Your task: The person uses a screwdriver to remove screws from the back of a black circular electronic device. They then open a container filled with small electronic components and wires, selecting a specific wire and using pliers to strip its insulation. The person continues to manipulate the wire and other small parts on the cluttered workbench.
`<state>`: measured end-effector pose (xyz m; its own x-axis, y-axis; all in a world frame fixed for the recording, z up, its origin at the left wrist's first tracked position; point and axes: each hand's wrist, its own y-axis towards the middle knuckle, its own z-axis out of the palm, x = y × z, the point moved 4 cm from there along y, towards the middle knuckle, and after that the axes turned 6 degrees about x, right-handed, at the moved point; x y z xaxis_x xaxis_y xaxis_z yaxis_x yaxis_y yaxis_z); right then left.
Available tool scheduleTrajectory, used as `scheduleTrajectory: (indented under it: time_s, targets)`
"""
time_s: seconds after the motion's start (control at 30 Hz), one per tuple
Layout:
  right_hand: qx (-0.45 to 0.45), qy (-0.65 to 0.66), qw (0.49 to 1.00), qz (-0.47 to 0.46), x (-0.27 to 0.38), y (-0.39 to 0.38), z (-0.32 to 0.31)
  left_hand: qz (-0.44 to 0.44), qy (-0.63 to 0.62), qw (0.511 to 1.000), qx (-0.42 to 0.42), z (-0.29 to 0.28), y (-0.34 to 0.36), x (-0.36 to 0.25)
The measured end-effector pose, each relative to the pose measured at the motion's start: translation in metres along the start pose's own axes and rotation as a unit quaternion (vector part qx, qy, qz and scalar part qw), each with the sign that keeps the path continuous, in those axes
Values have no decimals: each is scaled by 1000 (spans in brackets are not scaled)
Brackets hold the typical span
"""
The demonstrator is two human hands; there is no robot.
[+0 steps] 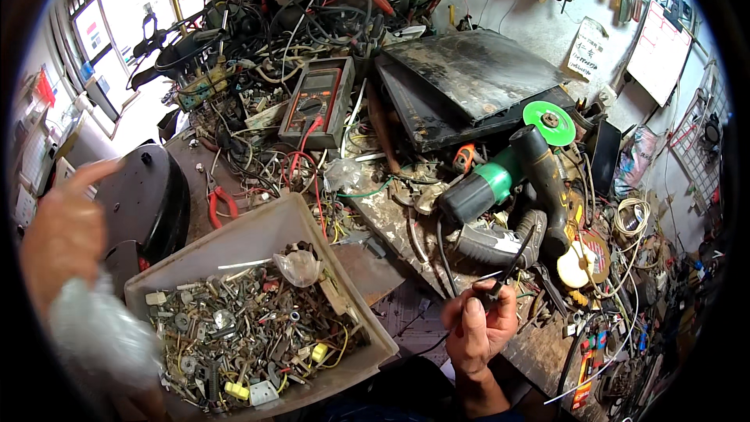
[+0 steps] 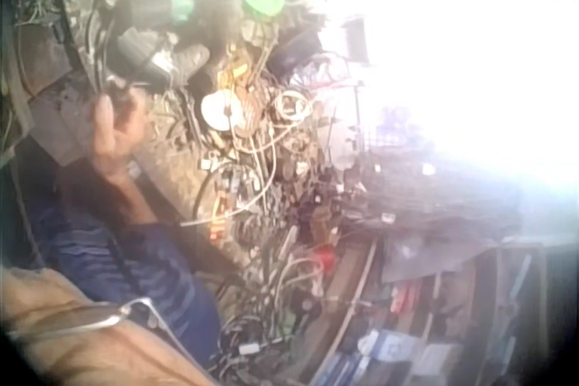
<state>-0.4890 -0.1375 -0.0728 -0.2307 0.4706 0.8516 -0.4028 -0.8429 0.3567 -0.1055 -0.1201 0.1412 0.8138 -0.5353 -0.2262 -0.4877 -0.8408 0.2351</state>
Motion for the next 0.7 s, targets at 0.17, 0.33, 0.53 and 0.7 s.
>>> scheduleTrajectory:
  time_s: [0.17, 0.33, 0.53, 0.7]
  targets:
    - [24, -15, 1000, -4, -1, -2, 1, -330, -190, 865, -328, 66, -149, 32]
    - [10, 25, 1000, 15, 1, -5, -7, -408, -161, 859, -264, 60, -145, 28]
    - [21, -27, 999, -7, 2, -2, 3, -354, -179, 857, -330, 67, -153, 35]
    - [7, -17, 1000, 1, -4, -4, -10, -362, -203, 845, -337, 71, -166, 41]
